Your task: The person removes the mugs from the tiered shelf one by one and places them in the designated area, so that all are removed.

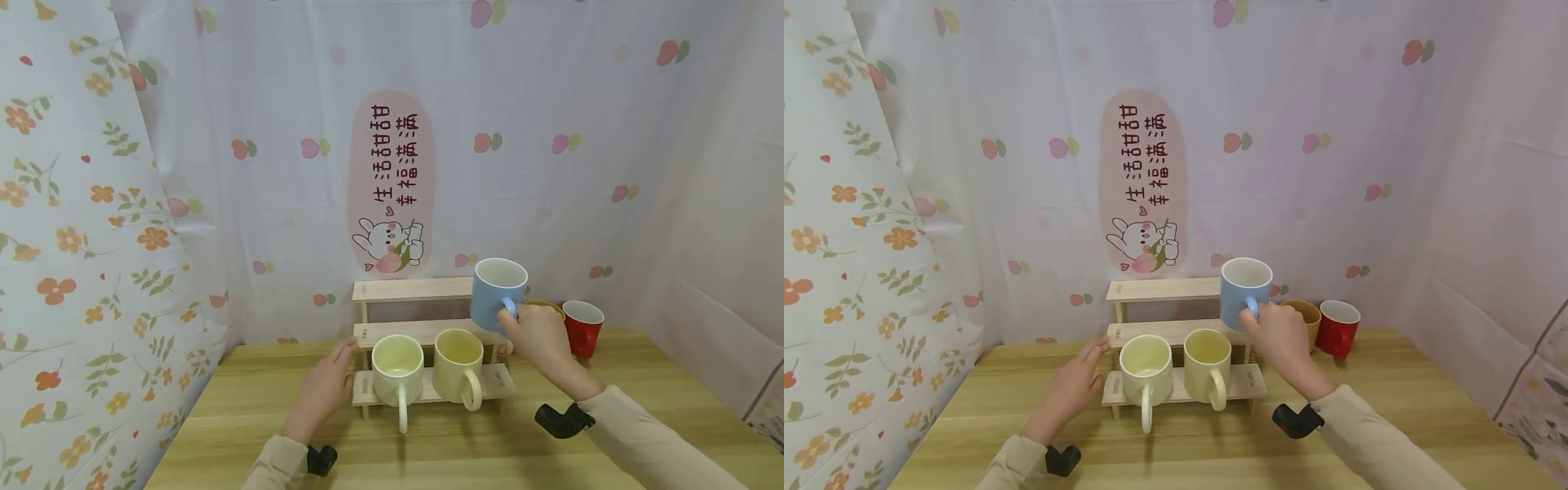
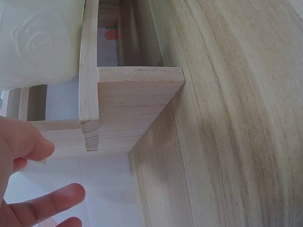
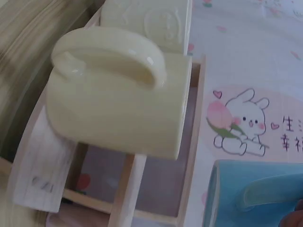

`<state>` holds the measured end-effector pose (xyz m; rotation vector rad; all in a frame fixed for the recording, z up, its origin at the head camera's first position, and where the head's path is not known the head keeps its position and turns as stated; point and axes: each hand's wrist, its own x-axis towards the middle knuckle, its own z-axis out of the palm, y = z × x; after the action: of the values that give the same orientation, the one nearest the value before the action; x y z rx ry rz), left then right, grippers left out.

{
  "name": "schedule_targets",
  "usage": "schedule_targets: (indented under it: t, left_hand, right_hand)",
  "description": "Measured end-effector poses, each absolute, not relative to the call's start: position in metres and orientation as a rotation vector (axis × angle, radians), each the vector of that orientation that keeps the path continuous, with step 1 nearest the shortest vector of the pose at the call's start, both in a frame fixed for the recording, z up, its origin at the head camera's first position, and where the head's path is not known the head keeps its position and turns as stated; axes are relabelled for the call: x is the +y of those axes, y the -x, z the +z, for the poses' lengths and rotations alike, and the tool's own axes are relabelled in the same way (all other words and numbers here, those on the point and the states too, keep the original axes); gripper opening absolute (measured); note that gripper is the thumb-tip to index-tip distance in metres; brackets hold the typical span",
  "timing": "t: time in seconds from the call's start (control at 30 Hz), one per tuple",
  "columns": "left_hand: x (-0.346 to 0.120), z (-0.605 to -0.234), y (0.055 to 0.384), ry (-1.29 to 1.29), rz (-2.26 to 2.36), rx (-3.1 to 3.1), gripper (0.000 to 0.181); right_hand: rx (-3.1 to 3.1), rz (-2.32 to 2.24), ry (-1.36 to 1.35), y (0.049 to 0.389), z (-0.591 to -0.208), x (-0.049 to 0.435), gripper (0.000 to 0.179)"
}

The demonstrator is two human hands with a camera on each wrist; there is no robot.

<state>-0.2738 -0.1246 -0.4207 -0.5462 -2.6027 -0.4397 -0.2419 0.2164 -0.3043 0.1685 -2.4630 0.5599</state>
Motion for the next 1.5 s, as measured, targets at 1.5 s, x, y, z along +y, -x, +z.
schedule_targets:
  t: [1.5]
  left_hand:
    - [-0.125,-0.425,0.276,0.579,-0.406,-2.568,0.053]
  right_hand:
    - [-2.681,0.581,0.085,0.229,-0.429,0.299,0.041]
